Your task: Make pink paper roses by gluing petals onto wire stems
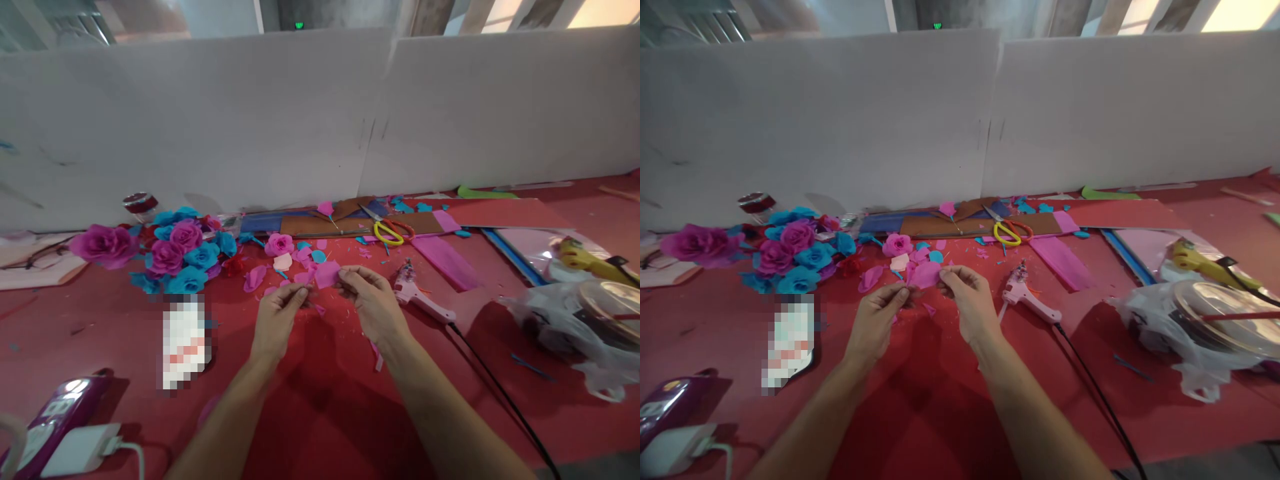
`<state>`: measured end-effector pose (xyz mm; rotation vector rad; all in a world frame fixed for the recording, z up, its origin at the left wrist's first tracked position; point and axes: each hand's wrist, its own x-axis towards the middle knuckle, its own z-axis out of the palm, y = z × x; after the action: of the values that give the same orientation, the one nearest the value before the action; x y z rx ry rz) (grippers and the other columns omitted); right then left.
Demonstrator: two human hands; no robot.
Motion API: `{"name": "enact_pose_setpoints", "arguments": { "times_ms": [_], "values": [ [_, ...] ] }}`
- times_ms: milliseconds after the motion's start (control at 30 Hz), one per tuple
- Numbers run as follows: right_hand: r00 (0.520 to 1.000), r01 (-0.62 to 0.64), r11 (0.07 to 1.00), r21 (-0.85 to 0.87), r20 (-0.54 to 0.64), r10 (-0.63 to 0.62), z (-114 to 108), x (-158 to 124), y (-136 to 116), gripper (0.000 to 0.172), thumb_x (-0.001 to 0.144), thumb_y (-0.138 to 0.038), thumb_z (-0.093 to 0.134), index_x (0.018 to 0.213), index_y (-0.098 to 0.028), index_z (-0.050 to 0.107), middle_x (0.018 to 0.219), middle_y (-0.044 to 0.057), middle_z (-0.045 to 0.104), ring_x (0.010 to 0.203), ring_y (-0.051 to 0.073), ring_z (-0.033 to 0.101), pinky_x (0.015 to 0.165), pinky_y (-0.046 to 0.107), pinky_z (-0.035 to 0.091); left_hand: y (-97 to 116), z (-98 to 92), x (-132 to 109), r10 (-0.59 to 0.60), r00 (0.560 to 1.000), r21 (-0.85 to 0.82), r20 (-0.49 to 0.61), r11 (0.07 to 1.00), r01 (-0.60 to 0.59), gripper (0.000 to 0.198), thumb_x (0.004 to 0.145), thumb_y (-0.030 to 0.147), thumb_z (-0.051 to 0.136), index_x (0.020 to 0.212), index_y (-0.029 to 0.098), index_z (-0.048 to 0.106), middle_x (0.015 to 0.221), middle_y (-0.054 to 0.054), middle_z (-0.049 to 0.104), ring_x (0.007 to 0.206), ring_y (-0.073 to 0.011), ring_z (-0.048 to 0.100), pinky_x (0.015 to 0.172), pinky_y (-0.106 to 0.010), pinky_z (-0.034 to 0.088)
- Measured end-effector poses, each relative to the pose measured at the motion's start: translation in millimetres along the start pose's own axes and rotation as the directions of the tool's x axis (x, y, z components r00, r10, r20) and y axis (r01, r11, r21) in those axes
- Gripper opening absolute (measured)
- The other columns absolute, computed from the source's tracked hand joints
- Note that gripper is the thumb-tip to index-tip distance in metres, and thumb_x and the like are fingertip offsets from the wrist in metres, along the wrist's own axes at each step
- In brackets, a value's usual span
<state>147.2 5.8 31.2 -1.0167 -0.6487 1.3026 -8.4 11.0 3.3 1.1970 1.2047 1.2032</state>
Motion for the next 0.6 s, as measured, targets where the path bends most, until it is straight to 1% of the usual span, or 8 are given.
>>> {"name": "enact_pose_setpoints", "arguments": {
  "times_ms": [167,267,333,467,600],
  "values": [
    [1.000,-0.013,1.000,0.007,-0.002,0.013,-0.1,-0.1,0.1,0.019,0.057,-0.032,0.078,0.064,-0.019,0.067,0.066,0.000,0.064,0.060,0.011,0.055,0.064,0.026,0.044,0.0,1.3,-0.5,0.003,1.000,-0.036,-0.026,0.999,-0.004,0.015,0.073,0.030,0.066,0.081,0.020,0.072,0.078,-0.002,0.072,0.066,-0.0132,0.061,0.070,-0.028,0.050],
    [1.000,-0.014,1.000,0.027,0.012,0.014,0.3,-0.5,0.2,0.018,0.058,-0.032,0.078,0.064,-0.019,0.068,0.065,0.000,0.063,0.060,0.010,0.054,0.065,0.026,0.043,-0.6,2.5,-0.8,0.010,0.999,-0.079,-0.042,0.997,-0.013,0.016,0.072,0.031,0.068,0.080,0.019,0.073,0.080,-0.003,0.073,0.067,-0.0142,0.063,0.070,-0.028,0.050],
    [1.000,-0.009,0.999,0.044,0.016,0.008,0.2,-0.5,0.4,0.017,0.059,-0.031,0.078,0.065,-0.019,0.068,0.065,-0.001,0.063,0.060,0.010,0.054,0.065,0.025,0.043,-1.0,3.2,-0.7,0.012,0.999,-0.092,-0.053,0.996,-0.016,0.015,0.070,0.030,0.069,0.079,0.019,0.074,0.081,-0.004,0.074,0.070,-0.0154,0.065,0.072,-0.029,0.051],
    [1.000,-0.018,0.998,0.066,0.022,0.016,0.1,-1.1,-0.7,0.015,0.060,-0.030,0.078,0.064,-0.020,0.068,0.065,-0.002,0.062,0.059,0.010,0.053,0.065,0.026,0.042,-4.3,3.5,0.4,0.036,0.997,-0.093,-0.074,0.995,-0.043,0.010,0.069,0.027,0.070,0.076,0.021,0.075,0.080,-0.004,0.075,0.080,-0.0179,0.067,0.082,-0.033,0.051],
    [0.999,-0.027,0.996,0.082,0.026,0.025,0.8,-3.1,-4.6,0.014,0.060,-0.029,0.078,0.064,-0.020,0.069,0.064,-0.002,0.062,0.059,0.009,0.052,0.065,0.025,0.041,-8.8,2.9,1.6,0.087,0.994,-0.104,-0.067,0.990,-0.094,0.009,0.070,0.027,0.069,0.075,0.022,0.075,0.081,-0.003,0.075,0.082,-0.0178,0.067,0.085,-0.034,0.050]
  ]
}}
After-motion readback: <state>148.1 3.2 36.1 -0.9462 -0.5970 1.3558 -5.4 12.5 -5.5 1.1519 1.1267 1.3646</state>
